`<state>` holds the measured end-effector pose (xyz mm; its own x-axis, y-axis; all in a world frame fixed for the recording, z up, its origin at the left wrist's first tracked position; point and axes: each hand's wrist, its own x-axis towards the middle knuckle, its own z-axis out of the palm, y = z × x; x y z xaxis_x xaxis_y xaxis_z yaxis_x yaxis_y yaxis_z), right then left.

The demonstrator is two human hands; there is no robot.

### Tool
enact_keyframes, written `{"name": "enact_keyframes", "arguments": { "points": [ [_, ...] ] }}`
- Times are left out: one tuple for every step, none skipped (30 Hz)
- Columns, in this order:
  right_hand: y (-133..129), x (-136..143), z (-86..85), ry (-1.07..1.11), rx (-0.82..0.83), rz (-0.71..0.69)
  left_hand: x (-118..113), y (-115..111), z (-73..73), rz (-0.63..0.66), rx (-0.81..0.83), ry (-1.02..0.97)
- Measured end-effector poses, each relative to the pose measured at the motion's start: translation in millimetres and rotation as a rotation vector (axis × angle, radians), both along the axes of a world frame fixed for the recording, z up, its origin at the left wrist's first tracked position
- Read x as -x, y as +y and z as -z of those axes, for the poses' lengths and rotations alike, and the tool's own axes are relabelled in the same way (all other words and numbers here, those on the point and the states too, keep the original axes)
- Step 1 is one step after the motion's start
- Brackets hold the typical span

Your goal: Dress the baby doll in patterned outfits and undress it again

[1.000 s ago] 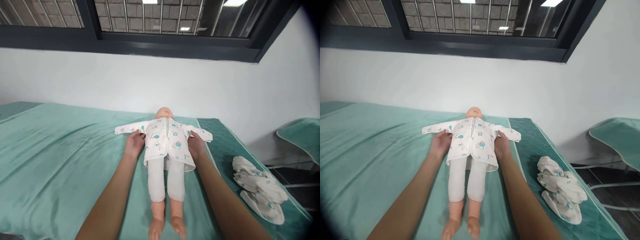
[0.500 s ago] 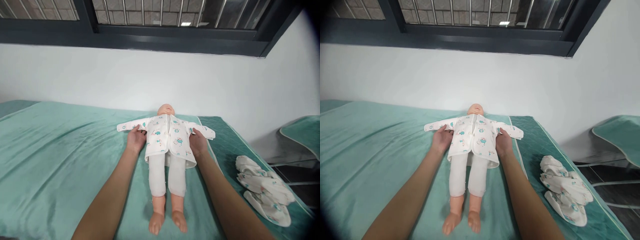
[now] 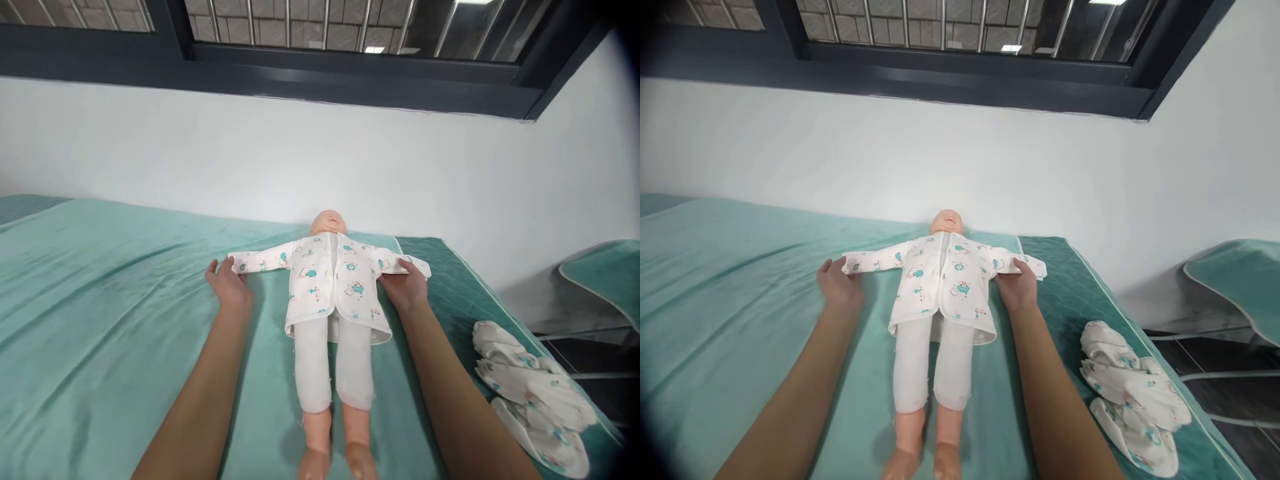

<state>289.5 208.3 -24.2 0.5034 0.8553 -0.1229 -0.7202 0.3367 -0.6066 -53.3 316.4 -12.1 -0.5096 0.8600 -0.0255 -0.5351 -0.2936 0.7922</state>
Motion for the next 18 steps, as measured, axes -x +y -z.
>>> {"name": "enact_keyframes", "arguments": {
  "points": [
    [-1,-9,-0.9,0.002,0.033,0.077,-2,-3,-1.4,-0.093,0.025,0.061],
    [-3,-18,-1.9,-0.012,0.075,0.164,-6,-8,-3.8,-0.179,0.032,0.129],
    [-5,-27,-3.1,-0.034,0.122,0.257,-10,-14,-7.0,-0.242,0.000,0.210],
    [-8,-34,-4.2,-0.058,0.174,0.348,-15,-21,-10.6,-0.270,-0.070,0.301],
    [-11,-40,-5.3,-0.079,0.221,0.436,-21,-29,-13.9,-0.281,-0.148,0.401],
    [-13,-43,-6.6,-0.091,0.255,0.517,-27,-36,-16.6,-0.248,-0.221,0.479],
    [-16,-42,-8.1,-0.116,0.266,0.595,-33,-43,-18.5,-0.165,-0.268,0.538],
    [-18,-38,-9.8,-0.179,0.256,0.668,-37,-48,-19.3,-0.043,-0.280,0.581],
    [-20,-30,-11.8,-0.288,0.233,0.737,-41,-52,-19.2,0.094,-0.254,0.631],
    [-21,-18,-13.9,-0.432,0.200,0.787,-44,-55,-18.4,0.223,-0.205,0.701],
    [-22,-5,-16.1,-0.607,0.160,0.798,-46,-57,-17.3,0.332,-0.149,0.791],
    [-24,11,-18.2,-0.760,0.128,0.771,-47,-58,-16.2,0.413,-0.100,0.887],
    [-25,26,-20.0,-0.877,0.108,0.704,-47,-58,-15.3,0.468,-0.067,0.975],
    [-26,41,-21.5,-0.959,0.101,0.618,-47,-57,-14.9,0.504,-0.048,1.047],
    [-27,55,-22.6,-1.019,0.104,0.517,-47,-56,-14.9,0.527,-0.039,1.095],
    [-27,66,-23.3,-1.065,0.109,0.407,-46,-54,-15.2,0.539,-0.035,1.121],
    [-28,74,-23.6,-1.099,0.115,0.312,-46,-53,-15.6,0.542,-0.033,1.131],
    [-29,80,-23.4,-1.120,0.120,0.238,-46,-53,-15.9,0.537,-0.034,1.135]
  ]
}}
